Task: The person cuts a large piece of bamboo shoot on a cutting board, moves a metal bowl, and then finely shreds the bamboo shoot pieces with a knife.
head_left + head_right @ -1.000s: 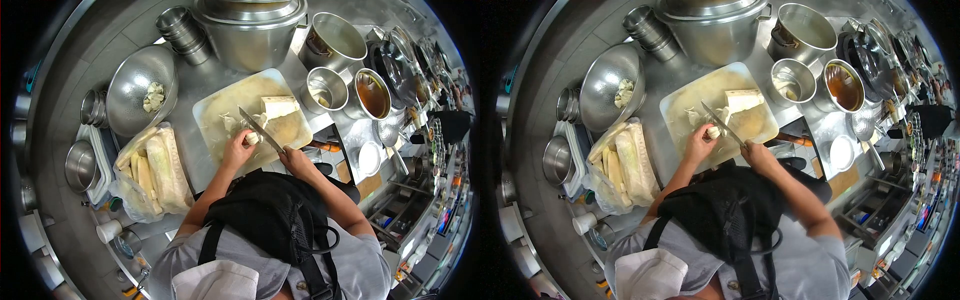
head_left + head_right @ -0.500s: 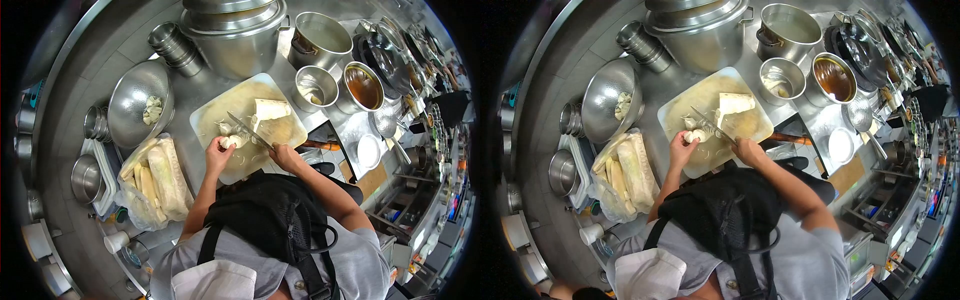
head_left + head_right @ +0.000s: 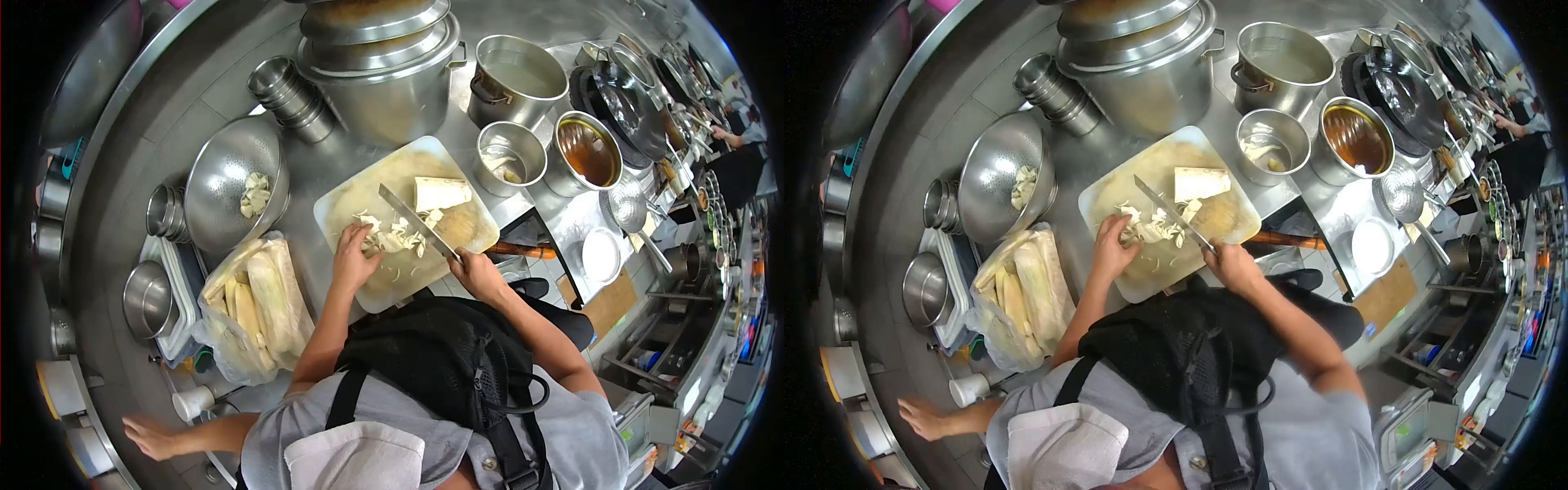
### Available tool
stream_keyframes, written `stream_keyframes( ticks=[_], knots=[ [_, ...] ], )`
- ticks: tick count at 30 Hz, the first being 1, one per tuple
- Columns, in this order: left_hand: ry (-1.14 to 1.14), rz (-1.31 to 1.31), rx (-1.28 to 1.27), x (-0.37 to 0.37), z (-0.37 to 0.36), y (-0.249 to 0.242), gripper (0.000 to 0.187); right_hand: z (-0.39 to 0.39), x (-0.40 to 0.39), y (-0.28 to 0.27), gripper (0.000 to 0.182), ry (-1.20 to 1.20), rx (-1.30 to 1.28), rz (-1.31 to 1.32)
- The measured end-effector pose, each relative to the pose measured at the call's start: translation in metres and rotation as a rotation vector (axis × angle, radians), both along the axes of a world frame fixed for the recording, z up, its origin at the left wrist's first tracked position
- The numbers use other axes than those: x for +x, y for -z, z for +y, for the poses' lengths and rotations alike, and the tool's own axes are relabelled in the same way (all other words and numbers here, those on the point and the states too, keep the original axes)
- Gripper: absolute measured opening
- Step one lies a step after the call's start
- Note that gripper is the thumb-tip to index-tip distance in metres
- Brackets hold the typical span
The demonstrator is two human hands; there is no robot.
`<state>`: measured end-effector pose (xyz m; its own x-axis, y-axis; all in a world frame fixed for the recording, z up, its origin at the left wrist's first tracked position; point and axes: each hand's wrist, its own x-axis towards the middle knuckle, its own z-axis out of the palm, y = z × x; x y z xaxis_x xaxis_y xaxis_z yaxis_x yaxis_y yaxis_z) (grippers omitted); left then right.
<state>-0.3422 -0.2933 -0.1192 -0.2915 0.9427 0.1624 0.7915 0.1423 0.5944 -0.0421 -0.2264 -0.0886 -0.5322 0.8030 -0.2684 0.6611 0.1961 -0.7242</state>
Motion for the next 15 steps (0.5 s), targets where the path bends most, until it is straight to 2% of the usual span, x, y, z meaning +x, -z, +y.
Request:
stream_keyframes(
  ticks=[3, 6, 8, 11, 15],
  knots=[
    [0.023, 0.006, -0.057, 0.017, 0.006, -0.001, 0.062, -0.001, 0.005, -0.031, 0.027, 0.031, 0.059, 0.026],
    [-0.016, 0.135, -0.048, 0.023, 0.009, 0.006, 0.053, -0.011, 0.020, -0.041, 0.028, -0.007, 0.012, -0.039],
    [-0.040, 0.156, 0.007, 0.022, 0.009, 0.018, 0.046, -0.019, 0.029, -0.037, 0.028, -0.016, -0.016, -0.075],
    [-0.063, 0.136, -0.011, 0.021, 0.009, 0.009, 0.045, -0.026, 0.041, -0.007, 0.028, -0.042, -0.086, -0.208],
    [-0.133, 0.093, -0.029, 0.012, 0.005, 0.007, 0.039, -0.019, 0.041, -0.007, 0.030, -0.063, -0.121, -0.230]
  ],
)
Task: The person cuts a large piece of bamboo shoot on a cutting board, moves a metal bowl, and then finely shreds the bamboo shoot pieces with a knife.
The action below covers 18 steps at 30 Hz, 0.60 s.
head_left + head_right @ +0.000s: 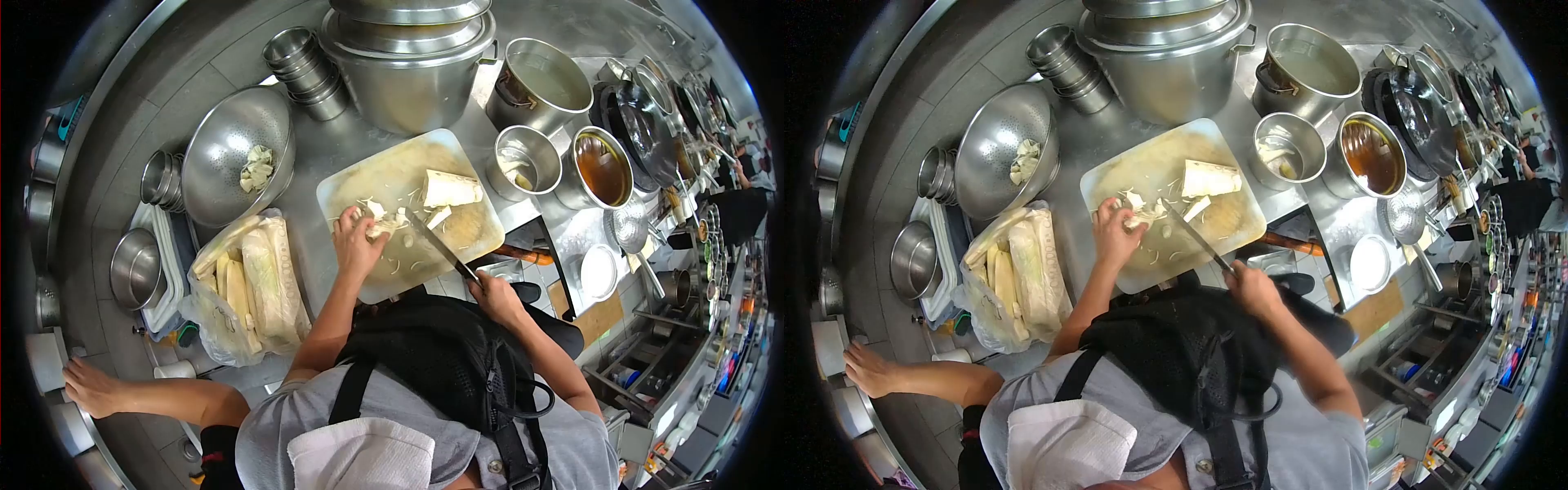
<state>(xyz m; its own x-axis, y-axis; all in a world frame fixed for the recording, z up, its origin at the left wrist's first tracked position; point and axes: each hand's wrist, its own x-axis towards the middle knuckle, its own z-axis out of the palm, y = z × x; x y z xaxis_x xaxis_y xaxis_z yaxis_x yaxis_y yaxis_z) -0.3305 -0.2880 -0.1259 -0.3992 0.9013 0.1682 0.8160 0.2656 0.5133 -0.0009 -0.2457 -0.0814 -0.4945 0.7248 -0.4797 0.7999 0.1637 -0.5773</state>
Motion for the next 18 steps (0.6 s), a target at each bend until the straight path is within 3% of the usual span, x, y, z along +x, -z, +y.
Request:
stream_keyframes(
  ticks=[3, 6, 8, 11, 15, 18],
  knots=[
    [-0.069, 0.077, 0.064, -0.002, 0.004, -0.005, 0.037, -0.001, 0.004, -0.010, 0.030, 0.082, 0.091, 0.083],
    [0.023, -0.116, 0.239, 0.007, 0.017, -0.011, 0.035, -0.001, 0.021, -0.016, 0.028, 0.200, 0.084, 0.258],
    [0.266, -0.321, 0.100, 0.024, 0.033, 0.001, 0.035, -0.001, 0.041, -0.013, 0.027, 0.188, 0.089, 0.232],
    [0.410, -0.122, 0.047, 0.064, 0.055, 0.009, 0.035, -0.011, 0.063, -0.014, 0.026, 0.212, 0.079, 0.226],
    [0.380, -0.086, -0.143, 0.077, 0.086, 0.021, 0.030, -0.030, 0.092, 0.018, 0.027, 0.307, 0.017, 0.229],
    [0.475, -0.199, -0.276, 0.061, 0.092, 0.007, 0.022, -0.037, 0.086, -0.002, 0.036, 0.460, -0.284, 0.250]
  ],
)
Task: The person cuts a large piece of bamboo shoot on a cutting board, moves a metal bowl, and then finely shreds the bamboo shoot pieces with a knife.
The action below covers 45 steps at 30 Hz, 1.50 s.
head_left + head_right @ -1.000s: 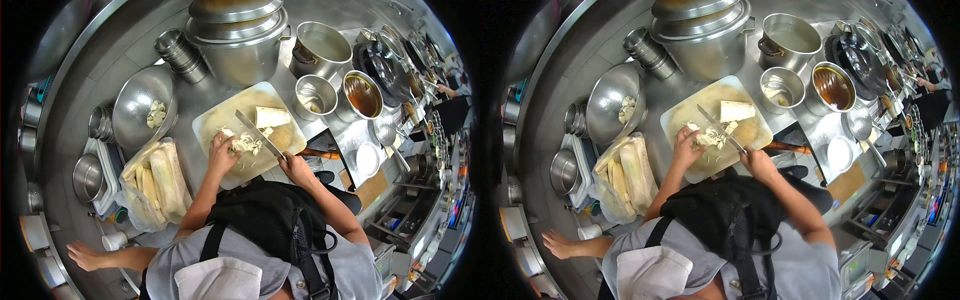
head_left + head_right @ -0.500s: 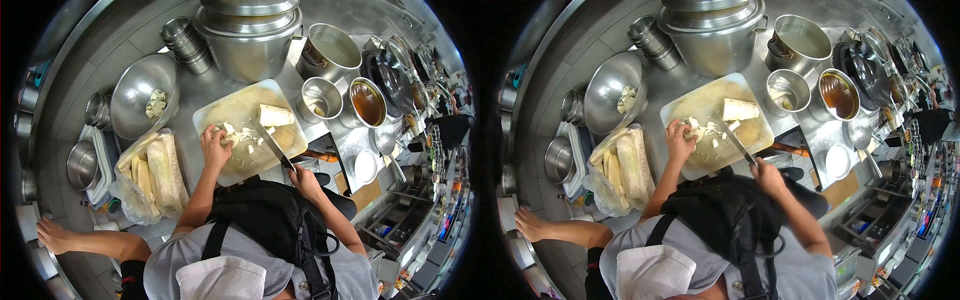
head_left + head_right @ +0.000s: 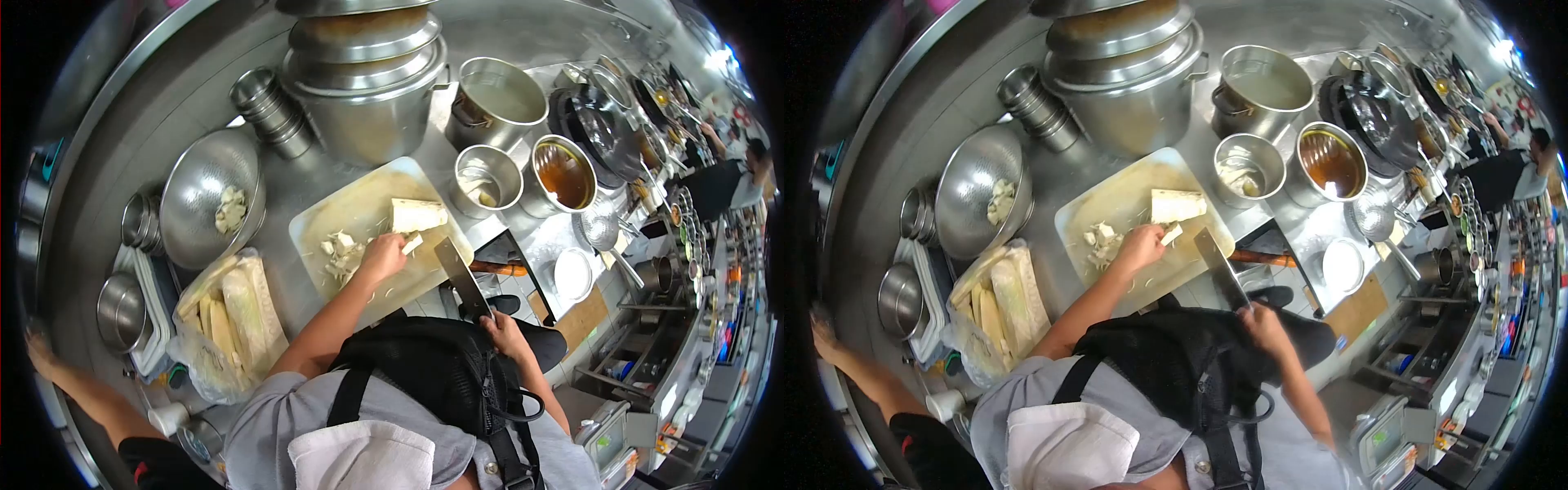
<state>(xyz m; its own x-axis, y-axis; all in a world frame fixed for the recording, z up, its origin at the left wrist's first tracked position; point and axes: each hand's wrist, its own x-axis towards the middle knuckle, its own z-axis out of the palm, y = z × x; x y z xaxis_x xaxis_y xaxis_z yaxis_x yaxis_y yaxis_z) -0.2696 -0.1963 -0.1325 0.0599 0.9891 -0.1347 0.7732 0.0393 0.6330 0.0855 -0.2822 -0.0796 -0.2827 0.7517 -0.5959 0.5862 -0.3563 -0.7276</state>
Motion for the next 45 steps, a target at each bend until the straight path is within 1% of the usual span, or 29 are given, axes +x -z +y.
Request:
stream_keyframes(
  ticks=[3, 4, 5, 7, 8, 9, 10, 11, 13, 14, 17, 19, 20, 21, 22, 23, 24, 25, 27, 28, 30, 32, 34, 36, 38, 39, 41, 43, 45],
  knots=[
    [-0.024, -0.005, 0.018, -0.010, -0.006, 0.000, 0.023, -0.003, 0.002, 0.018, 0.038, 0.016, -0.011, 0.040],
    [0.014, -0.034, 0.086, -0.009, -0.009, -0.001, 0.025, -0.003, 0.002, 0.022, 0.038, 0.027, -0.007, 0.045],
    [0.024, -0.029, 0.087, -0.006, -0.010, 0.000, 0.025, -0.003, 0.003, 0.027, 0.038, 0.033, -0.024, 0.050],
    [0.051, 0.114, 0.176, 0.006, -0.008, -0.001, 0.030, -0.004, 0.000, 0.023, 0.038, 0.051, -0.040, 0.058],
    [0.065, 0.116, 0.178, 0.011, -0.005, 0.001, 0.030, -0.002, 0.001, 0.020, 0.038, 0.060, -0.106, 0.043],
    [0.064, 0.167, 0.134, 0.016, 0.000, 0.004, 0.033, 0.000, 0.001, 0.017, 0.039, 0.071, -0.171, 0.028],
    [0.064, 0.217, 0.091, 0.021, 0.005, 0.006, 0.037, 0.001, 0.003, 0.017, 0.039, 0.087, -0.168, 0.030],
    [0.077, 0.216, 0.096, 0.025, 0.009, 0.008, 0.037, 0.002, 0.005, 0.020, 0.039, 0.075, -0.173, 0.041],
    [0.060, 0.342, 0.001, 0.031, 0.015, 0.003, 0.035, 0.004, 0.010, 0.026, 0.039, 0.065, -0.173, 0.055],
    [0.064, 0.345, 0.007, 0.030, 0.015, -0.001, 0.035, 0.005, 0.012, 0.029, 0.039, 0.047, -0.176, 0.075],
    [0.119, 0.259, -0.045, 0.018, 0.021, -0.018, 0.030, 0.006, 0.013, 0.037, 0.039, 0.051, -0.180, 0.107],
    [0.160, -0.137, -0.238, 0.011, 0.035, -0.031, 0.026, 0.004, 0.012, 0.037, 0.039, 0.064, -0.198, 0.114],
    [0.130, -0.255, -0.241, 0.017, 0.048, -0.039, 0.015, 0.004, 0.012, 0.037, 0.039, 0.065, -0.185, 0.135],
    [0.186, -0.258, -0.225, 0.024, 0.063, -0.062, 0.012, 0.003, 0.011, 0.037, 0.040, 0.057, -0.179, 0.155],
    [0.253, -0.367, -0.097, 0.029, 0.084, -0.059, 0.011, 0.003, 0.010, 0.035, 0.040, 0.060, -0.181, 0.148],
    [0.290, -0.356, -0.093, 0.034, 0.105, -0.078, 0.018, 0.002, 0.013, 0.039, 0.039, 0.066, -0.183, 0.153],
    [0.307, -0.320, -0.058, 0.037, 0.128, -0.083, 0.033, 0.003, 0.012, 0.037, 0.039, 0.074, -0.196, 0.134],
    [0.284, -0.089, 0.118, 0.037, 0.132, -0.117, 0.049, 0.004, 0.011, 0.031, 0.039, 0.084, -0.207, 0.116],
    [0.222, -0.142, 0.391, 0.017, 0.142, -0.136, 0.064, 0.005, 0.008, 0.018, 0.039, 0.078, -0.204, 0.102],
    [0.212, -0.135, 0.377, 0.005, 0.136, -0.141, 0.064, 0.005, 0.007, 0.019, 0.038, 0.078, -0.206, 0.109],
    [0.087, -0.349, 0.267, -0.031, 0.120, -0.148, 0.069, 0.002, 0.006, 0.023, 0.038, 0.080, -0.221, 0.124],
    [0.020, -0.260, 0.162, -0.070, 0.091, -0.125, 0.066, 0.002, 0.006, 0.028, 0.036, 0.108, -0.229, 0.140],
    [0.002, -0.069, 0.151, -0.109, 0.050, -0.081, 0.066, 0.004, 0.004, 0.026, 0.036, 0.091, -0.203, 0.149],
    [-0.077, 0.074, 0.136, -0.132, 0.003, -0.043, 0.057, 0.010, -0.003, 0.007, 0.035, 0.062, -0.149, 0.109],
    [-0.263, 0.039, 0.067, -0.120, -0.037, -0.046, 0.045, 0.015, -0.002, 0.007, 0.034, 0.014, -0.113, 0.103],
    [-0.277, 0.031, 0.060, -0.116, -0.051, -0.038, 0.045, 0.017, -0.001, 0.006, 0.033, -0.025, -0.073, 0.100],
    [-0.396, -0.076, 0.024, -0.106, -0.078, -0.016, 0.036, 0.026, -0.008, -0.009, 0.033, -0.102, -0.107, 0.082],
    [-0.407, -0.044, 0.051, -0.081, -0.098, -0.021, 0.040, 0.040, -0.025, -0.028, 0.032, -0.190, -0.141, 0.068],
    [-0.437, 0.128, 0.275, -0.064, -0.108, -0.023, 0.050, 0.054, -0.044, -0.043, 0.030, -0.349, -0.188, -0.028]
  ],
)
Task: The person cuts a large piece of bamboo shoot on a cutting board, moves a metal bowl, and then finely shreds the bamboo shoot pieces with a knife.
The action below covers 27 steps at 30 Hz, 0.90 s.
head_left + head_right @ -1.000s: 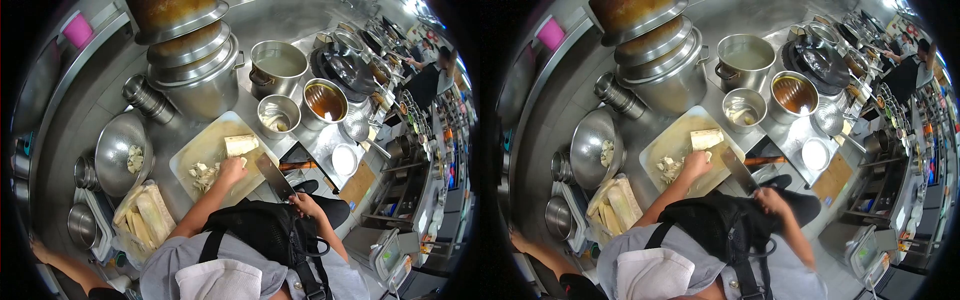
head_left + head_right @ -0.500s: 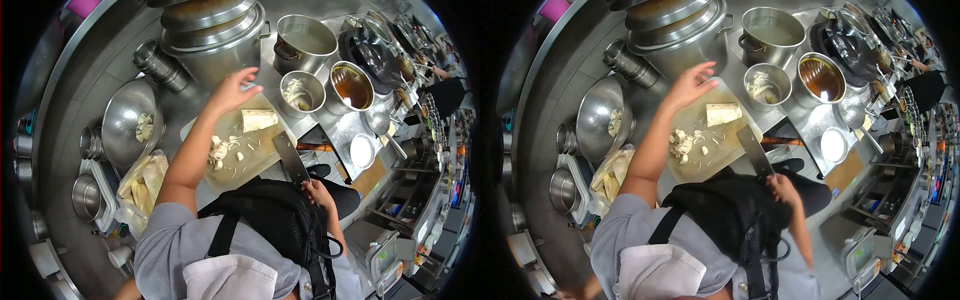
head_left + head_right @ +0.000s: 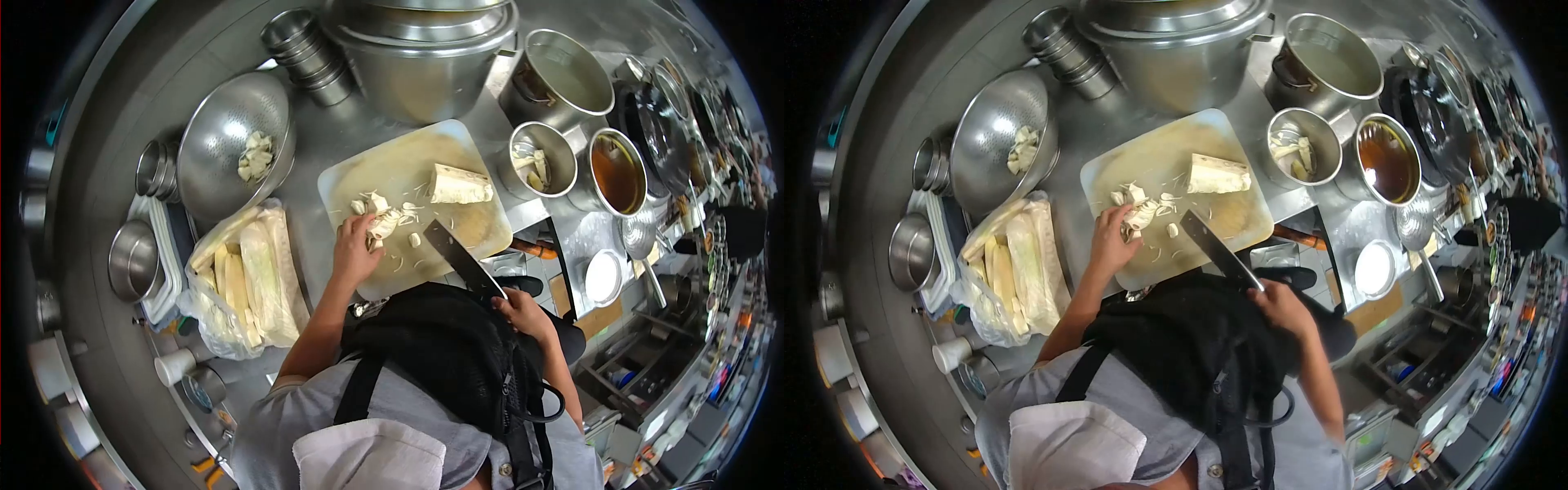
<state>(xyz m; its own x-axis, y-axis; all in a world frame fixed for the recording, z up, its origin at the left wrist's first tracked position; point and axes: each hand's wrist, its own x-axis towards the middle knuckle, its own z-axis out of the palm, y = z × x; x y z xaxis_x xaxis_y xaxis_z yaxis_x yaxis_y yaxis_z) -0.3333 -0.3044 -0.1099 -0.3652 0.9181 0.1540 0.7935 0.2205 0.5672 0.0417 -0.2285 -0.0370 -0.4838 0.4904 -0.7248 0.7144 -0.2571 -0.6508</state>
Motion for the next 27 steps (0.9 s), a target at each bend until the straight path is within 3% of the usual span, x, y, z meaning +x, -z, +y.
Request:
stream_keyframes(
  ticks=[1, 6, 8, 10, 15, 16, 18, 23, 27],
  knots=[
    [0.011, 0.055, -0.055, 0.000, -0.004, 0.011, 0.060, 0.001, 0.001, 0.021, 0.031, -0.074, 0.120, 0.047],
    [0.066, -0.134, -0.028, 0.018, 0.004, 0.034, 0.054, -0.010, -0.019, 0.039, 0.030, -0.123, 0.367, 0.028],
    [0.110, -0.203, -0.059, 0.029, 0.008, 0.029, 0.051, -0.018, -0.024, 0.045, 0.027, -0.027, 0.451, -0.015],
    [0.089, -0.141, 0.031, 0.035, 0.007, 0.038, 0.053, -0.021, -0.032, 0.037, 0.025, 0.006, 0.470, 0.033],
    [-0.109, -0.403, 0.114, 0.037, 0.007, 0.054, 0.050, -0.021, -0.045, 0.037, 0.023, -0.069, 0.548, 0.056],
    [-0.109, -0.405, 0.116, 0.036, 0.010, 0.053, 0.050, -0.021, -0.049, 0.037, 0.023, -0.068, 0.562, 0.055],
    [-0.043, -0.150, 0.117, 0.036, 0.014, 0.050, 0.051, -0.019, -0.055, 0.029, 0.023, -0.069, 0.564, 0.052],
    [-0.045, -0.246, 0.048, 0.040, 0.020, 0.043, 0.050, -0.019, -0.059, 0.023, 0.026, -0.055, 0.571, 0.093],
    [-0.050, -0.266, 0.074, 0.042, 0.018, 0.049, 0.044, -0.010, -0.051, 0.042, 0.028, -0.190, 0.544, -0.094]
  ],
)
